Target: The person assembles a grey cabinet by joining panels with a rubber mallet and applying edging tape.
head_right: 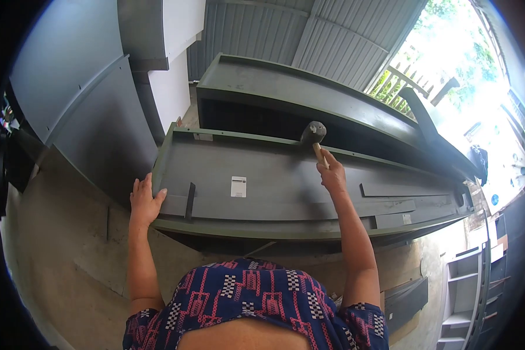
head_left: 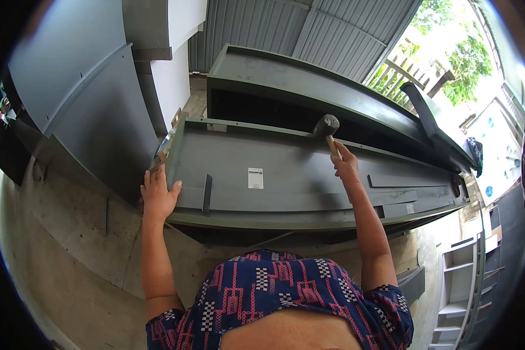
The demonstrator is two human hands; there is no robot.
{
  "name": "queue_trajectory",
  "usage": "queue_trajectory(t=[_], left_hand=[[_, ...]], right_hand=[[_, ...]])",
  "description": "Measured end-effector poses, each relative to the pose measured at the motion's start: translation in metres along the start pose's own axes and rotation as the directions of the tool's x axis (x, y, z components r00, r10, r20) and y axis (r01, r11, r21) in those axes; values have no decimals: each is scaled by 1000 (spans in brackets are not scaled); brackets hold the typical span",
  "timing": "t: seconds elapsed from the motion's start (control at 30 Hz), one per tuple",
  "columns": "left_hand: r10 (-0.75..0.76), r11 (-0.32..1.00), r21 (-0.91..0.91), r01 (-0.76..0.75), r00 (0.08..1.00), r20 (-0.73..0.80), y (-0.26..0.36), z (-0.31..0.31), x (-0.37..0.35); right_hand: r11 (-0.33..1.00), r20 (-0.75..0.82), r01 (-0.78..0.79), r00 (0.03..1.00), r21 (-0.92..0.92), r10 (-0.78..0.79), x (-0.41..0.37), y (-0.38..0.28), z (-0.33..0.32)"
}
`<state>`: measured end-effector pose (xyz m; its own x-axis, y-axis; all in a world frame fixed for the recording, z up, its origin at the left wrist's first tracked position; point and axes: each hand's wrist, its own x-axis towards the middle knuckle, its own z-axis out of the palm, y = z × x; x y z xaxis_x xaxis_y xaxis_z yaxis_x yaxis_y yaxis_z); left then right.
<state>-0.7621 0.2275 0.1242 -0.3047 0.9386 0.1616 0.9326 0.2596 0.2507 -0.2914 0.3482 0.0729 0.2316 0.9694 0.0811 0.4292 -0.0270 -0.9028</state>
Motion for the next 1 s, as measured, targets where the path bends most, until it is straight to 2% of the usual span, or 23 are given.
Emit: queue_trajectory(t=[0.1, 0.5, 0.7, 0.83, 1.0], left_hand=[[-10, 1000, -8, 10, 1000, 15, 6, -1, -1], [-13, 1000, -28, 15, 999, 46, 12, -3, -4], [4, 999, -34, -2, 999, 48, 12, 3, -3], [-43, 997, -57, 49, 995, 92, 17, 0, -4], [-22, 995, -94, 29, 997, 75, 16, 4, -3]], right_hand=[[995, 11, 9, 1000, 99, -10, 1, 1, -3], [997, 6, 7, 1000, 77, -7, 1, 0, 2], [983, 31, 75, 996, 166, -82, -6, -34, 17], [976, 124, 106, 984, 191, -131, -13, -64, 44], [979, 209, 136, 964, 154, -167, -6, -67, 74]])
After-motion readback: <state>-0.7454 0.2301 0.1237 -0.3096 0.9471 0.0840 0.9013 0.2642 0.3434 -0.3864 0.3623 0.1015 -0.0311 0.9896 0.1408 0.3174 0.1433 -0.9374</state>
